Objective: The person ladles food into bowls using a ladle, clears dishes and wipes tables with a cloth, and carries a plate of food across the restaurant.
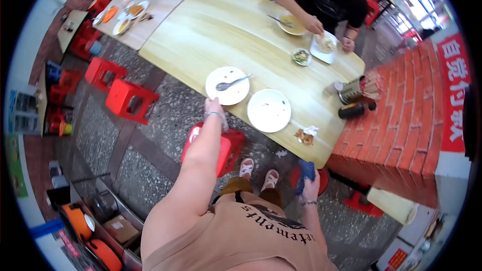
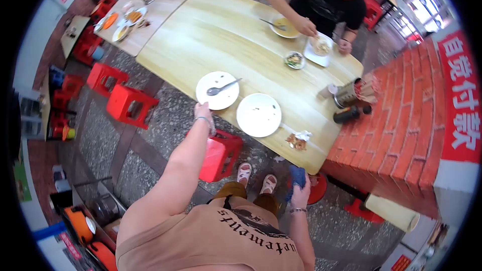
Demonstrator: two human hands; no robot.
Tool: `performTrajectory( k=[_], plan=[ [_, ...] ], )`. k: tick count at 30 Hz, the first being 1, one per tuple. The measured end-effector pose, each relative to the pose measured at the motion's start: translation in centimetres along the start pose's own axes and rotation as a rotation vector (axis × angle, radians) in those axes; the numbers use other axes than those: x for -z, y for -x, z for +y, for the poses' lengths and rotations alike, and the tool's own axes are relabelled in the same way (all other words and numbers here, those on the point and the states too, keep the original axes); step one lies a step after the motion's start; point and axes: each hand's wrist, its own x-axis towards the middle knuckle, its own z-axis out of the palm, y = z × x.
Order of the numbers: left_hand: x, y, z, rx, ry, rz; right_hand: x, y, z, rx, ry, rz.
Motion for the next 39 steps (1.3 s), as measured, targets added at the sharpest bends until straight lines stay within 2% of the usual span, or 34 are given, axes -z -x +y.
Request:
performTrajectory(
  k=[1,3,4,5,6,8,9,11,13,14,15,17,19,21,24,27,29,31,33,34,35,37,39],
  plan=[
    [-0.4,1.3,0.7,0.031,0.095,0.026,0.4,-0.1,0.5,-0.001,-0.003,0.037],
    [-0.2,1.0,-0.1,0.043,0.063,0.008,0.5,-0.5,0.8,0.218,0.175,0.070],
    [0.4,-0.3,-1.6,0.047,0.102,0.011,0.1,-0.3,0.0,0.194,0.021,0.043],
    [0.4,-0.9,-3.1,0.052,0.140,0.016,0.4,-0.6,-0.5,0.192,0.022,0.070],
    [0.1,0.6,-3.1,0.068,0.125,0.003,0.8,-0.7,-0.8,0.222,0.015,0.054],
    [1.1,3.5,-3.4,0.188,-0.094,-0.062,1.6,-0.9,-0.7,0.213,-0.030,0.037],
    [1.8,1.3,-6.6,0.302,-0.222,-0.302,2.2,-1.7,-1.1,0.188,-0.064,0.034],
    [-1.3,12.4,-1.8,0.393,-0.339,-0.428,3.3,-3.7,-1.7,0.211,-0.049,0.017],
    [-1.7,13.6,-4.1,0.328,-0.221,-0.599,3.5,-5.2,-3.6,0.172,0.125,0.109],
    [-2.9,13.7,-4.9,0.375,-0.159,-0.512,3.9,-6.8,-4.0,0.282,0.229,0.117],
    [-3.7,13.8,-5.3,0.377,-0.120,-0.522,4.1,-8.5,-4.4,0.396,0.332,0.117],
    [-4.8,14.9,-5.6,0.333,-0.127,-0.432,3.9,-11.4,-5.3,0.352,0.369,0.103],
    [-4.6,15.1,-7.1,0.235,-0.155,-0.409,4.2,-15.2,-3.9,0.283,0.231,0.034],
    [-3.5,16.4,-7.4,0.235,-0.092,-0.393,3.5,-16.5,-5.5,0.409,0.350,-0.010],
    [-0.6,19.8,-7.0,0.267,-0.251,-0.300,2.4,-19.9,-6.1,0.403,0.414,-0.022],
    [3.0,23.9,-7.0,0.189,-0.320,-0.250,1.7,-22.7,-6.0,0.374,0.437,-0.073],
    [5.8,26.0,-8.0,0.216,-0.341,-0.208,1.0,-24.3,-5.7,0.310,0.544,-0.098],
    [7.9,26.9,-10.1,0.247,-0.365,-0.174,0.5,-25.7,-4.2,0.349,0.566,-0.122],
    [9.4,27.5,-12.7,0.315,-0.519,-0.173,0.1,-27.0,-2.6,0.405,0.719,-0.189],
    [9.3,27.6,-13.9,0.333,-0.555,-0.174,-0.4,-27.4,-1.6,0.509,0.703,-0.205],
    [8.7,27.8,-14.8,0.338,-0.554,-0.172,-0.8,-27.2,-1.0,0.505,0.707,-0.208],
    [7.2,27.8,-16.7,0.346,-0.520,-0.236,-1.6,-26.3,-0.3,0.708,0.816,-0.300],
    [5.8,26.9,-18.9,0.289,-0.508,-0.323,-2.4,-25.0,0.0,0.688,0.858,-0.318]
  ],
)
